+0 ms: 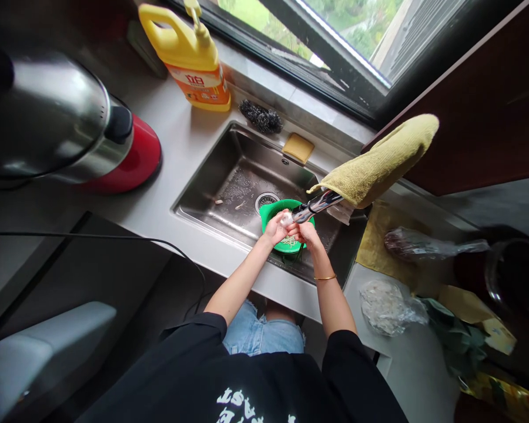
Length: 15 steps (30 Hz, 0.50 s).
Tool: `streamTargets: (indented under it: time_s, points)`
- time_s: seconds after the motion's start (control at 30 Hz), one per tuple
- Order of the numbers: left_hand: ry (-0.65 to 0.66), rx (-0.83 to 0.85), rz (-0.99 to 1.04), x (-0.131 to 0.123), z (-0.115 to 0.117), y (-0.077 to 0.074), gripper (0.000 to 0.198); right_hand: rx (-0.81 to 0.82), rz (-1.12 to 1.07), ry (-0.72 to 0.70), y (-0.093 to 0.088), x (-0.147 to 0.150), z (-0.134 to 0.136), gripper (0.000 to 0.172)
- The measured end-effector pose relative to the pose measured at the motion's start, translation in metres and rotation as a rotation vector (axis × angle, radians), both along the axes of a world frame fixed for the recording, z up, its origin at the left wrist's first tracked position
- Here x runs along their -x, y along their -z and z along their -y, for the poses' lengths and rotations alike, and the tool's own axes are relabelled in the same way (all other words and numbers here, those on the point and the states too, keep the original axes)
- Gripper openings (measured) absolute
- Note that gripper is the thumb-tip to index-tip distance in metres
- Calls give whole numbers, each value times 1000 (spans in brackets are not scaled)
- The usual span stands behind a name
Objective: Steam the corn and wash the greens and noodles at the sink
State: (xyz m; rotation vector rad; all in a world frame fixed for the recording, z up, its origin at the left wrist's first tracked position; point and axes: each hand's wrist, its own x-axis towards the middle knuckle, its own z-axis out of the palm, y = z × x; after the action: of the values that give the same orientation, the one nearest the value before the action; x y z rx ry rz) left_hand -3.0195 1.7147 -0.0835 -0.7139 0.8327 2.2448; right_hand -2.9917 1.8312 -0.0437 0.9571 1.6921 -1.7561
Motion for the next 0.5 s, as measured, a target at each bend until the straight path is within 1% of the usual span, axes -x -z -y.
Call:
streamTargets:
  time_s: [0.07, 0.17, 0.23, 0.3, 0.33, 0.37, 0.43, 0.5]
  points:
    - [-54, 24, 36, 0, 5, 3, 12, -36, -52, 36, 5, 0, 0, 30]
    - [-99, 77, 91, 1, 18, 7, 15, -48, -140, 146, 13, 5, 6, 19]
    - [-117, 100, 99, 3, 30, 8, 19, 17, -201, 186, 18, 12, 13, 17]
    - [-132, 131, 65, 5, 39, 8, 22, 106, -244, 170, 23, 21, 23, 19]
    - [-144, 161, 43, 6, 42, 7, 23, 125, -256, 158, 25, 26, 29, 19]
    - [-160, 200, 18, 7, 44, 6, 25, 114, -254, 152, 27, 30, 34, 18]
    - [-202, 309, -47, 7, 43, 4, 29, 23, -184, 152, 31, 37, 46, 18]
    - [-213, 438, -156, 4, 36, 2, 34, -29, -90, 135, 33, 40, 56, 28]
